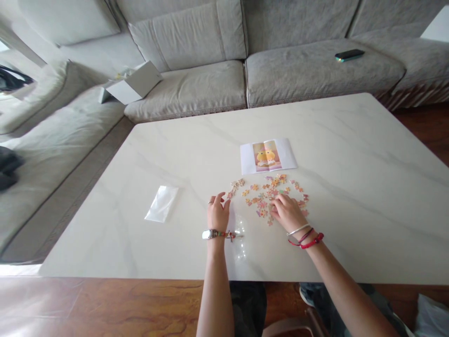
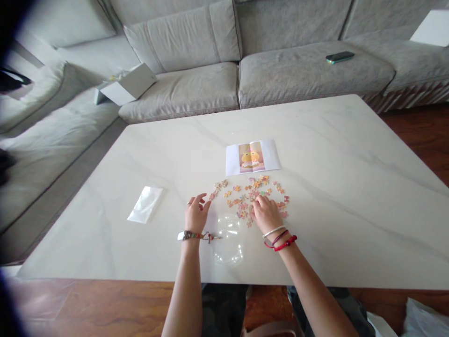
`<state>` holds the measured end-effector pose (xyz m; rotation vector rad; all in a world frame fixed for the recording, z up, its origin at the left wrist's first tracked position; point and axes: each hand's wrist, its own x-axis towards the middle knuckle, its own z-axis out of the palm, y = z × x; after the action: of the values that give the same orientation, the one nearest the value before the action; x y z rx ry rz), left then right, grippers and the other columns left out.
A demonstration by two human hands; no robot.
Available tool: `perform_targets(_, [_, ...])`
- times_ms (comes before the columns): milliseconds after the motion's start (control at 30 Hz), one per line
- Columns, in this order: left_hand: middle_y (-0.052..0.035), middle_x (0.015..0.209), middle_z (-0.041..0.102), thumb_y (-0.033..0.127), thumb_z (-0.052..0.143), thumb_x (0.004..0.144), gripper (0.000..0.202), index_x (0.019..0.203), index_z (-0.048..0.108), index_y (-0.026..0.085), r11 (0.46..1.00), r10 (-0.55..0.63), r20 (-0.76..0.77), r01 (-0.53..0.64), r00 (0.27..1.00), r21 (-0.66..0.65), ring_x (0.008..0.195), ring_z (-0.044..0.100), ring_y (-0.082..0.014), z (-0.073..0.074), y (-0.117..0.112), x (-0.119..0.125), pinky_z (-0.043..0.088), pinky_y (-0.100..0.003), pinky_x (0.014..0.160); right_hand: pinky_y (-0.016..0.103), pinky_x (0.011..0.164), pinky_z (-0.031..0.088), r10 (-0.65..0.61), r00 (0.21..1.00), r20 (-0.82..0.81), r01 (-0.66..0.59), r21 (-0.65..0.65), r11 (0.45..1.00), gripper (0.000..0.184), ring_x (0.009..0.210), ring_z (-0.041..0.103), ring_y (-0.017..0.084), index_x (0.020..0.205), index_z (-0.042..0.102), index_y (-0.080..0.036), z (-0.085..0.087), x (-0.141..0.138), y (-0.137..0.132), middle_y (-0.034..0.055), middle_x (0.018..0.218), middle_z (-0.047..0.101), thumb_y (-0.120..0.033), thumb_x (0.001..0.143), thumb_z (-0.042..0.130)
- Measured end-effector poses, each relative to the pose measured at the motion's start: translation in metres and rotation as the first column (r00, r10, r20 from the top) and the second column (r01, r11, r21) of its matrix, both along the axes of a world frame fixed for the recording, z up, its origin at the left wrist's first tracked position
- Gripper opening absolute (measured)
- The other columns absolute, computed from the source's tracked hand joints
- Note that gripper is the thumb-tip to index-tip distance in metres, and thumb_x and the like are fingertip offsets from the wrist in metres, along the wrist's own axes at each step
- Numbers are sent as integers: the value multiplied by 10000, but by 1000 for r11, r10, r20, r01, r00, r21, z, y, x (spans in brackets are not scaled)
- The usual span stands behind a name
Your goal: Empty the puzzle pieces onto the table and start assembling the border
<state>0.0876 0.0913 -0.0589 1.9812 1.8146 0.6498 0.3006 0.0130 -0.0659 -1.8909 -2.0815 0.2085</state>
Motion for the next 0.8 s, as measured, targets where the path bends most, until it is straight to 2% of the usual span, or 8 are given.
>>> perform_targets(200, [-24,799,528,249,461,740,237,943,565,184,1000,23,25,-23,999,16,517,442,-79,10,-6,-3,432,-256,614,318,695,385,-17,984,-178,33,92,995,122,849,492,203,817,510,-175,-2,7,0,77,838,521,-263,733,524])
perform_targets(367, [-27,801,534,246,449,741,229,923,574,186,1000,25,41,-25,999,14,526,443,-84,14,-8,-8,426,-256,610,315,691,406,5,930,-368,74,200,977,153,810,497,184,852,500,-187,17,7,5,63,843,510,-301,750,498])
perform_targets(433, [-28,804,536,249,445,742,231,922,575,182,999,38,42,-39,998,19,521,440,-84,15,-8,-12,422,-257,605,318,715,397,52,945,-323,21,216,976,158,828,489,186,848,515,-182,28,-9,20,67,858,515,-305,749,503])
perform_targets(500, [-30,806,539,253,442,744,234,923,575,179,998,52,41,-53,998,27,521,441,-87,15,-7,-15,421,-260,607,327,742,379,136,971,-198,-100,181,978,159,850,477,194,826,539,-169,34,-34,43,73,870,527,-301,740,523])
perform_targets(600, [-35,808,545,254,437,748,238,922,576,172,997,63,41,-65,997,32,519,446,-88,16,-4,-17,422,-260,609,351,735,360,244,970,9,-244,39,969,160,887,457,225,807,574,-137,33,-78,81,99,885,536,-275,733,539])
perform_targets(667, [-36,803,548,255,439,747,235,915,578,170,998,59,40,-60,997,31,516,449,-88,16,-2,-17,424,-262,611,344,734,356,263,963,55,-262,-30,965,128,878,463,215,778,591,-126,29,-95,99,108,879,540,-236,736,541])
perform_targets(733, [-34,797,551,257,443,745,229,908,580,173,999,47,34,-48,998,25,516,453,-90,14,1,-16,424,-265,610,326,720,366,274,959,69,-270,-59,961,150,870,471,204,784,597,-139,27,-94,103,94,875,543,-268,708,584])
perform_targets(800, [-32,796,553,260,447,745,224,905,581,179,1000,27,24,-28,999,14,518,457,-93,13,2,-13,424,-267,608,315,715,379,260,965,40,-259,-30,965,208,879,478,194,856,590,-163,30,-72,92,80,903,541,-304,703,591])
